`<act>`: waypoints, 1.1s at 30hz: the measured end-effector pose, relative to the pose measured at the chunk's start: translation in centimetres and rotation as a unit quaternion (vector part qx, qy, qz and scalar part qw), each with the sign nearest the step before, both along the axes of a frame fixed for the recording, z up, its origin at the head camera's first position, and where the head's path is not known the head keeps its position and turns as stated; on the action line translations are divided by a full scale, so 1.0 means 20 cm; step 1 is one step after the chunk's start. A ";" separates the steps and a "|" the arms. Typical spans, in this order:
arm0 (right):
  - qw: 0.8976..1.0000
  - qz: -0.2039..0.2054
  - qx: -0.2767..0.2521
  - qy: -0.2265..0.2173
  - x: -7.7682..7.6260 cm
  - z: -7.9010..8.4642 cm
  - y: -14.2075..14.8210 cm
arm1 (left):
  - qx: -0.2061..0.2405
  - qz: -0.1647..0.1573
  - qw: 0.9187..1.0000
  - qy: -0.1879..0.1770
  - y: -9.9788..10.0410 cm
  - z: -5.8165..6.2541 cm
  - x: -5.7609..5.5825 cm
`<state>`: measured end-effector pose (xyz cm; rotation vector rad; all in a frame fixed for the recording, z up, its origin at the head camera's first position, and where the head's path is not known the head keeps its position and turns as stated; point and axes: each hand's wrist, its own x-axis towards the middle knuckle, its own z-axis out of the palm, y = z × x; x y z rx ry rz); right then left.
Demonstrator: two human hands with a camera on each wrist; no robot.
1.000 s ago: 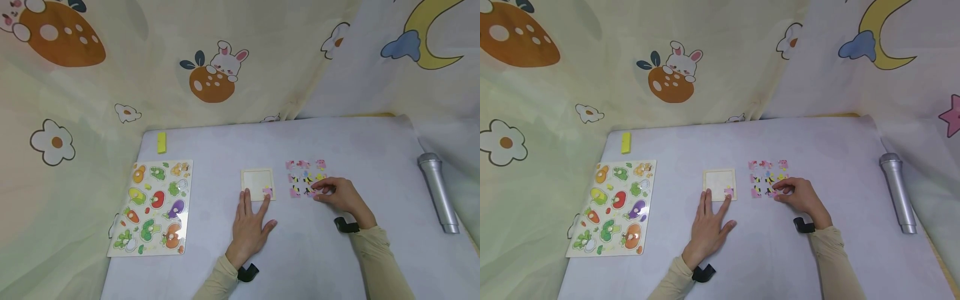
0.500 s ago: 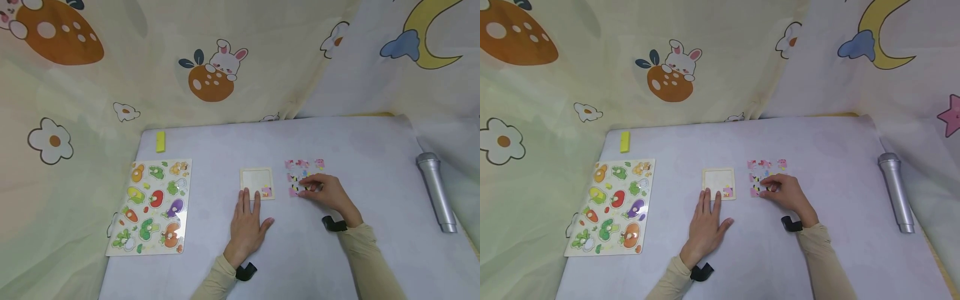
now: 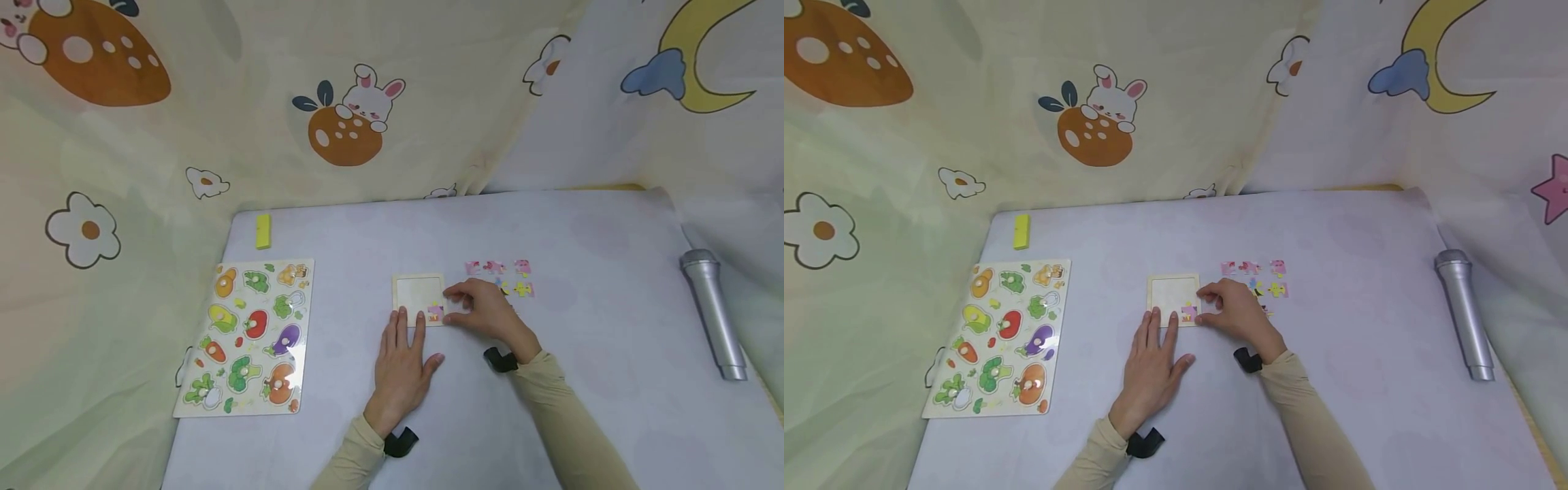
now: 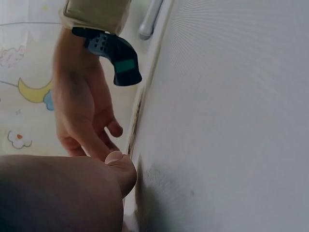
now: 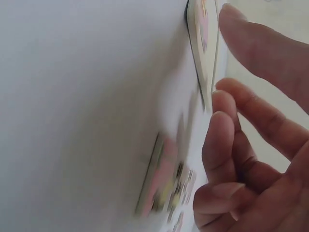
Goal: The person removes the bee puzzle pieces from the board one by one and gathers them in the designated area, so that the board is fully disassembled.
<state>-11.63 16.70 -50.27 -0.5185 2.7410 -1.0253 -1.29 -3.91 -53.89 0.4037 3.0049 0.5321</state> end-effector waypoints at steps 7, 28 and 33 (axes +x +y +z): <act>0.999 0.007 0.044 -0.022 0.00 0.00 -0.08 | 0.000 -0.001 1.000 -0.014 0.00 0.00 0.00; 0.997 -0.017 0.047 -0.058 0.01 0.02 -0.12 | 0.000 -0.001 1.000 -0.009 0.00 -0.01 0.00; 0.998 -0.008 0.045 -0.051 0.00 0.02 -0.12 | -0.001 -0.001 1.000 -0.012 -0.01 -0.01 0.00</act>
